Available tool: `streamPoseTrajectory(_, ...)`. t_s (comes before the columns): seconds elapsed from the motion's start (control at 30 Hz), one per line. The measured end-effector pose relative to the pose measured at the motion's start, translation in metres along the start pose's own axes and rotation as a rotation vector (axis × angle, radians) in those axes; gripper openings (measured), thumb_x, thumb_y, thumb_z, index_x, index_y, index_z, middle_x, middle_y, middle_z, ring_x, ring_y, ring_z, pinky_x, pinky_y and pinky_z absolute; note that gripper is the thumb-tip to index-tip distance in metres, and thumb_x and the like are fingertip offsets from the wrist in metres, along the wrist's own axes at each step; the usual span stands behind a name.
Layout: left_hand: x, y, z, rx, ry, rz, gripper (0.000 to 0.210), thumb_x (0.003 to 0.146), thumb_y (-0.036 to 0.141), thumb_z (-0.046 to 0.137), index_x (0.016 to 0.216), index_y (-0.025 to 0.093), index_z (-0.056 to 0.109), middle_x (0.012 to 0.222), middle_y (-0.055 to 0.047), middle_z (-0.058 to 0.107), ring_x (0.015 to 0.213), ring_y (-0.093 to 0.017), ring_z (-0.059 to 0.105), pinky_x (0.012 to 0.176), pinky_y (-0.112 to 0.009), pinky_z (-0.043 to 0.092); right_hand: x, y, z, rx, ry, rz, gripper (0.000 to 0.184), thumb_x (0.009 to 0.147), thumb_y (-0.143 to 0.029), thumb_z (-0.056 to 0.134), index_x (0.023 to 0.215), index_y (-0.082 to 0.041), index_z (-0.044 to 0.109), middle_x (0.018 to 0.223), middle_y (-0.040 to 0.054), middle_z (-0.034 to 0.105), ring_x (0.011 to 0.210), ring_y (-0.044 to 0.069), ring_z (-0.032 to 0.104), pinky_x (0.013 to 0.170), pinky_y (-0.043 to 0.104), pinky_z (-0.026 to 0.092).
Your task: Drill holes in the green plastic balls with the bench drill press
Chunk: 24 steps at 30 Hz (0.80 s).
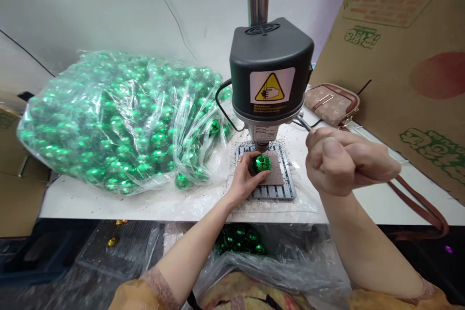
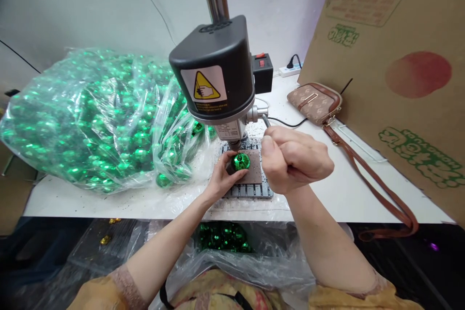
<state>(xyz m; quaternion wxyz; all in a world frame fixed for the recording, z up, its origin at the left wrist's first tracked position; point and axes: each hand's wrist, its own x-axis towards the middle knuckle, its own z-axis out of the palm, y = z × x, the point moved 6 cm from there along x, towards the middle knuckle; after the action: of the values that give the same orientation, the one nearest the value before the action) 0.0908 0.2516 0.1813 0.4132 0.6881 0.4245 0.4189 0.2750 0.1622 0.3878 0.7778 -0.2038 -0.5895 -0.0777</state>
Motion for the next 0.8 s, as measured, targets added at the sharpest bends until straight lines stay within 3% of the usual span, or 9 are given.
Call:
streamPoseTrajectory(0.37, 0.0, -0.001, 0.0, 0.005, 0.018, 0.007, 0.057, 0.084, 0.032, 0.109, 0.131, 0.027, 0.078, 0.132, -0.008, 0.081, 0.129, -0.034, 0.075, 0.119, -0.053, 0.058, -0.018, 0.004, -0.007, 0.023, 0.01, 0.033, 0.059, 0.095, -0.016, 0.071, 0.062, -0.021, 0.023, 0.049, -0.0063, 0.031, 0.04, 0.01, 0.027, 0.046, 0.038, 0.023)
streamPoseTrajectory(0.47, 0.003, 0.0, 0.001, -0.014, 0.021, -0.007, 0.058, 0.082, 0.029, 0.11, 0.131, 0.027, 0.078, 0.132, -0.009, 0.082, 0.131, -0.035, 0.075, 0.121, -0.054, 0.059, 0.0, 0.0, 0.0, 0.005, 0.036, 0.118, 0.059, 0.104, -0.018, 0.067, 0.066, -0.02, 0.021, 0.051, -0.0064, 0.033, 0.043, 0.007, 0.028, 0.049, 0.035, 0.019)
streamPoseTrajectory(0.57, 0.001, 0.006, 0.0, -0.017, 0.053, -0.019, 0.059, 0.08, 0.027, 0.109, 0.13, 0.027, 0.078, 0.133, -0.01, 0.083, 0.132, -0.036, 0.077, 0.119, -0.054, 0.061, 0.029, 0.001, 0.009, -0.023, 0.06, 0.222, 0.055, 0.109, -0.017, 0.064, 0.065, -0.02, 0.032, 0.054, -0.0066, 0.037, 0.046, 0.006, 0.035, 0.051, 0.033, 0.025)
streamPoseTrajectory(0.7, -0.037, 0.025, -0.02, 0.157, 0.195, 0.057, 0.049, 0.086, 0.036, 0.105, 0.123, 0.027, 0.076, 0.121, -0.008, 0.082, 0.118, -0.033, 0.08, 0.104, -0.048, 0.065, 0.055, 0.011, 0.016, 0.027, 0.066, 0.358, 0.058, 0.103, -0.021, 0.075, 0.058, -0.023, 0.04, 0.051, -0.0067, 0.034, 0.045, 0.01, 0.036, 0.051, 0.037, 0.032)
streamPoseTrajectory(0.73, -0.055, 0.032, -0.024, 0.213, 0.188, 0.117, 0.047, 0.088, 0.04, 0.104, 0.122, 0.027, 0.075, 0.117, -0.007, 0.082, 0.111, -0.032, 0.08, 0.097, -0.045, 0.066, 0.057, 0.012, 0.016, 0.031, 0.067, 0.376, 0.057, 0.103, -0.022, 0.077, 0.057, -0.024, 0.042, 0.05, -0.0066, 0.035, 0.044, 0.011, 0.036, 0.05, 0.038, 0.031)
streamPoseTrajectory(0.8, -0.096, 0.043, -0.023, 0.3, 0.033, 0.292, 0.048, 0.09, 0.047, 0.103, 0.123, 0.028, 0.073, 0.109, -0.006, 0.081, 0.098, -0.029, 0.079, 0.085, -0.043, 0.065, 0.056, 0.014, 0.014, 0.022, 0.076, 0.386, 0.055, 0.103, -0.024, 0.078, 0.058, -0.024, 0.047, 0.051, -0.0063, 0.038, 0.045, 0.012, 0.037, 0.051, 0.039, 0.033)
